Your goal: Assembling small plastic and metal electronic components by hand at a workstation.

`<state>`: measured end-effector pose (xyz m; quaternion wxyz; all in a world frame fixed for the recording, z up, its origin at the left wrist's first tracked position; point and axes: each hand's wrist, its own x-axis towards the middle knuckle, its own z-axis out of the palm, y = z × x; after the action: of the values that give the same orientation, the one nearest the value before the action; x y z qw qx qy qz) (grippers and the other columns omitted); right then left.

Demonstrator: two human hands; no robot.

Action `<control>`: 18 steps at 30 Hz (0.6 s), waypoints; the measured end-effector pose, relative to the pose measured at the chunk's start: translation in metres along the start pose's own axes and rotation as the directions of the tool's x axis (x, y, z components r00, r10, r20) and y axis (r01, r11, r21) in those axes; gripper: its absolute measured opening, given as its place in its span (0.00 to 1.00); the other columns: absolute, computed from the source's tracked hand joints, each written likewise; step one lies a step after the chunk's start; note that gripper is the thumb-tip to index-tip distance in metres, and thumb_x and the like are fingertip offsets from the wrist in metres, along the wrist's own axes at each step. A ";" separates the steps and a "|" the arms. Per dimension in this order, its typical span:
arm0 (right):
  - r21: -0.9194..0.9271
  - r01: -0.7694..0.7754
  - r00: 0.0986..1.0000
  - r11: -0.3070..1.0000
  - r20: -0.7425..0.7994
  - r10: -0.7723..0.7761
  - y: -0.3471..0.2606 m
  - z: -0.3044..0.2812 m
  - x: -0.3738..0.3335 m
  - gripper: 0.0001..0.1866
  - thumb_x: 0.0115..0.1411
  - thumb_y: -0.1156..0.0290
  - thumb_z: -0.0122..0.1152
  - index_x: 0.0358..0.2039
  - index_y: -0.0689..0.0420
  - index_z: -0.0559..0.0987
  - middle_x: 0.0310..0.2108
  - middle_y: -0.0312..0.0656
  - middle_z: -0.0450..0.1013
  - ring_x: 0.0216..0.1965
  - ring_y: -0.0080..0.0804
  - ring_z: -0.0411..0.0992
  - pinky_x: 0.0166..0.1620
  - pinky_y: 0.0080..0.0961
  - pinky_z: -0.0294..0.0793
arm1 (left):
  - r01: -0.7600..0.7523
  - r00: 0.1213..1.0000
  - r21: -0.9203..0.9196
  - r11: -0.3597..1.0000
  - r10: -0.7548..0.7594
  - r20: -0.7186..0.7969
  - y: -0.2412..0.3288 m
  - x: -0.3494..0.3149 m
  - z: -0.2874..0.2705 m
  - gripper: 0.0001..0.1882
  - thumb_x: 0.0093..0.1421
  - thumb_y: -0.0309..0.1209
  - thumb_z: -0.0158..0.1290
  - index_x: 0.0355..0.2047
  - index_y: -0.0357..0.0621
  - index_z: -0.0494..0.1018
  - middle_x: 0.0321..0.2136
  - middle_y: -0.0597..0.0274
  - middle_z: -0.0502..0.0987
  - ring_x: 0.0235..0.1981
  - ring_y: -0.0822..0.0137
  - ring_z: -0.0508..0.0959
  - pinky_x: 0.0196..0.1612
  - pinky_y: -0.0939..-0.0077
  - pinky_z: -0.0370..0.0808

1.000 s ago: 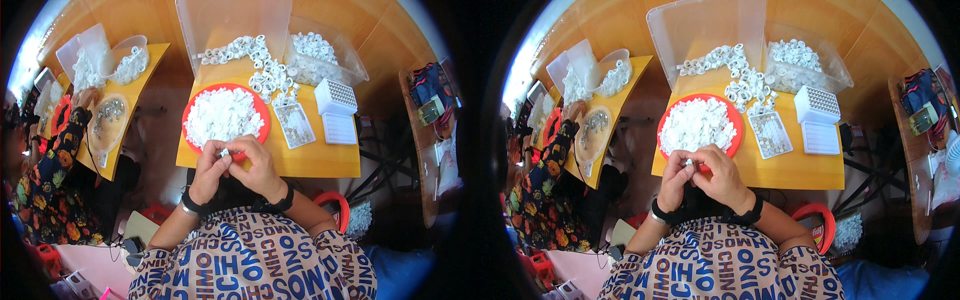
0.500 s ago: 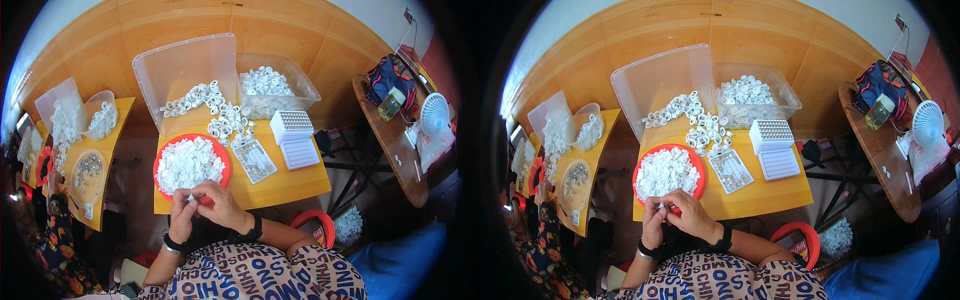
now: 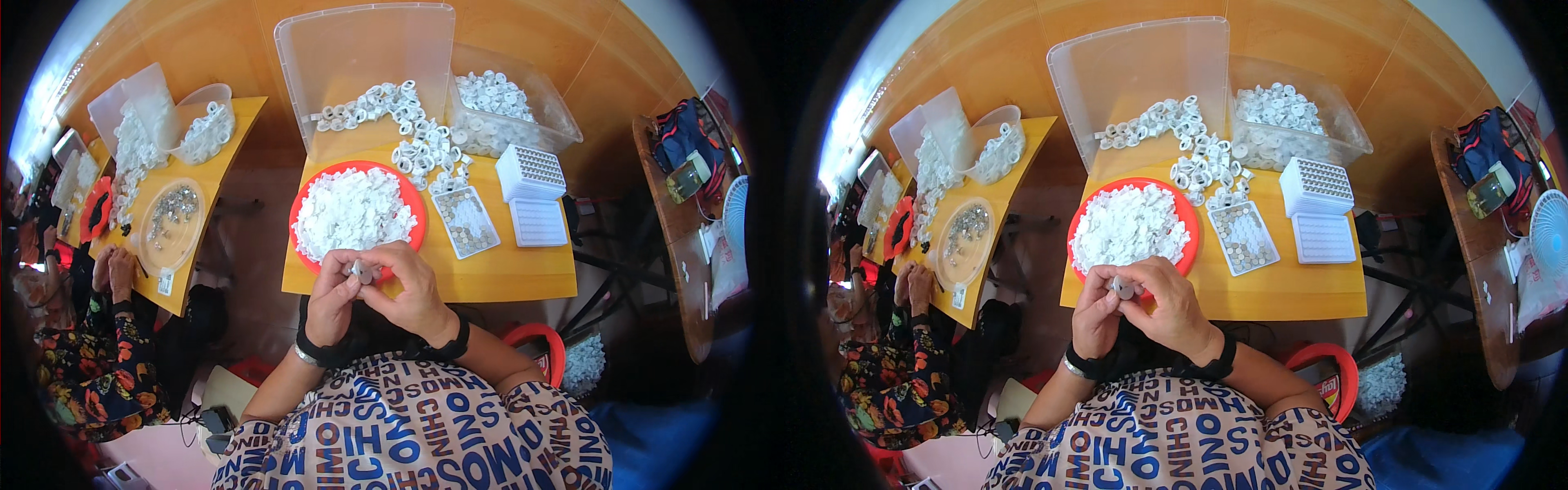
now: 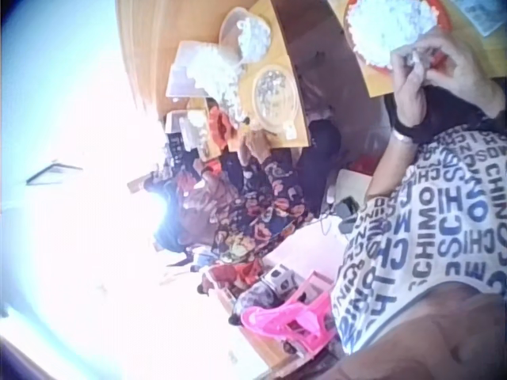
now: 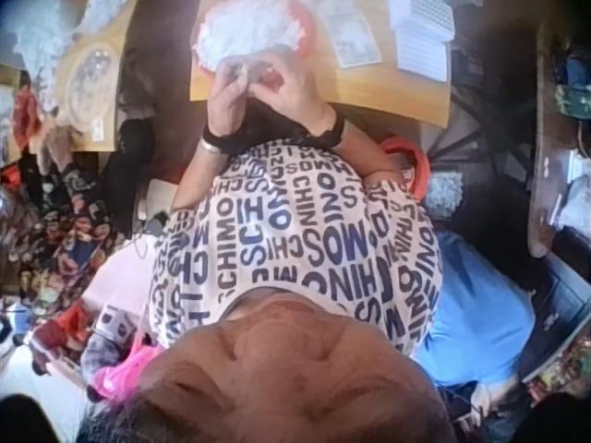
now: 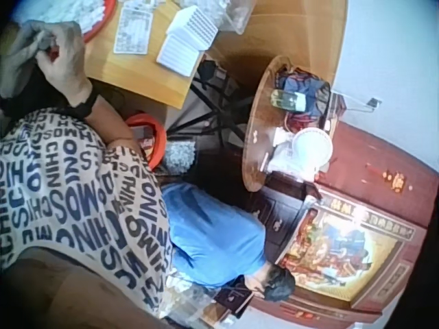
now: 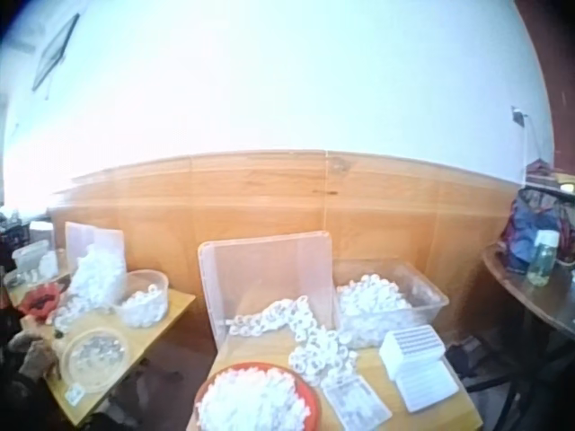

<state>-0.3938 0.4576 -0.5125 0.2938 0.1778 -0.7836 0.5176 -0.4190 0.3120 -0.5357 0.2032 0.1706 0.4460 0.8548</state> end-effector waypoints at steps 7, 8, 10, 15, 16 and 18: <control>0.006 -0.010 1.000 1.000 0.012 0.010 -0.005 0.000 -0.001 0.23 0.46 0.83 0.66 0.44 0.55 0.75 0.32 0.40 0.71 0.31 0.35 0.71 0.33 0.27 0.73 | 0.018 1.000 0.000 1.000 -0.018 -0.023 -0.002 -0.004 0.002 0.18 0.63 0.35 0.48 0.49 0.38 0.63 0.41 0.58 0.73 0.43 0.71 0.73 0.44 0.79 0.70; 0.005 -0.006 1.000 1.000 0.018 0.005 -0.005 0.000 -0.001 0.22 0.46 0.83 0.66 0.44 0.55 0.75 0.31 0.40 0.71 0.30 0.34 0.71 0.32 0.26 0.73 | 0.018 0.999 0.013 1.000 -0.017 -0.034 -0.002 -0.004 0.002 0.17 0.64 0.35 0.48 0.49 0.39 0.63 0.40 0.59 0.73 0.41 0.72 0.73 0.43 0.80 0.70; 0.003 -0.001 1.000 1.000 0.022 0.001 -0.004 -0.001 -0.001 0.22 0.46 0.84 0.65 0.44 0.55 0.75 0.30 0.40 0.71 0.30 0.34 0.71 0.31 0.25 0.73 | 0.017 0.999 0.027 0.999 -0.016 -0.043 -0.003 -0.003 0.001 0.17 0.64 0.35 0.48 0.48 0.39 0.63 0.40 0.60 0.73 0.39 0.73 0.73 0.41 0.80 0.69; 0.040 -0.032 0.996 0.999 0.082 0.029 -0.002 -0.004 0.000 0.22 0.47 0.84 0.65 0.44 0.55 0.75 0.30 0.41 0.71 0.29 0.34 0.72 0.31 0.26 0.73 | 0.038 0.999 0.066 0.997 -0.037 -0.022 -0.005 0.000 0.001 0.15 0.64 0.35 0.46 0.46 0.38 0.64 0.38 0.61 0.72 0.33 0.75 0.70 0.35 0.80 0.68; 0.035 -0.031 0.996 0.999 0.080 0.028 -0.001 -0.004 0.000 0.22 0.47 0.84 0.65 0.44 0.55 0.75 0.30 0.41 0.71 0.29 0.34 0.72 0.31 0.26 0.73 | 0.038 0.999 0.064 0.997 -0.037 -0.016 -0.006 0.000 0.001 0.15 0.64 0.35 0.46 0.46 0.38 0.64 0.38 0.61 0.72 0.33 0.75 0.70 0.35 0.80 0.68; 0.020 -0.022 0.996 1.000 0.083 0.020 0.000 -0.004 0.000 0.21 0.45 0.85 0.65 0.41 0.56 0.75 0.31 0.42 0.73 0.30 0.36 0.74 0.33 0.27 0.74 | 0.041 0.999 0.078 0.996 -0.039 -0.025 -0.007 -0.001 0.000 0.14 0.64 0.35 0.46 0.45 0.38 0.63 0.38 0.60 0.72 0.33 0.74 0.71 0.36 0.80 0.68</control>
<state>-0.3928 0.4617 -0.5112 0.2536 0.1938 -0.7916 0.5210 -0.4170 0.3152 -0.5419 0.2083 0.1593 0.4849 0.8343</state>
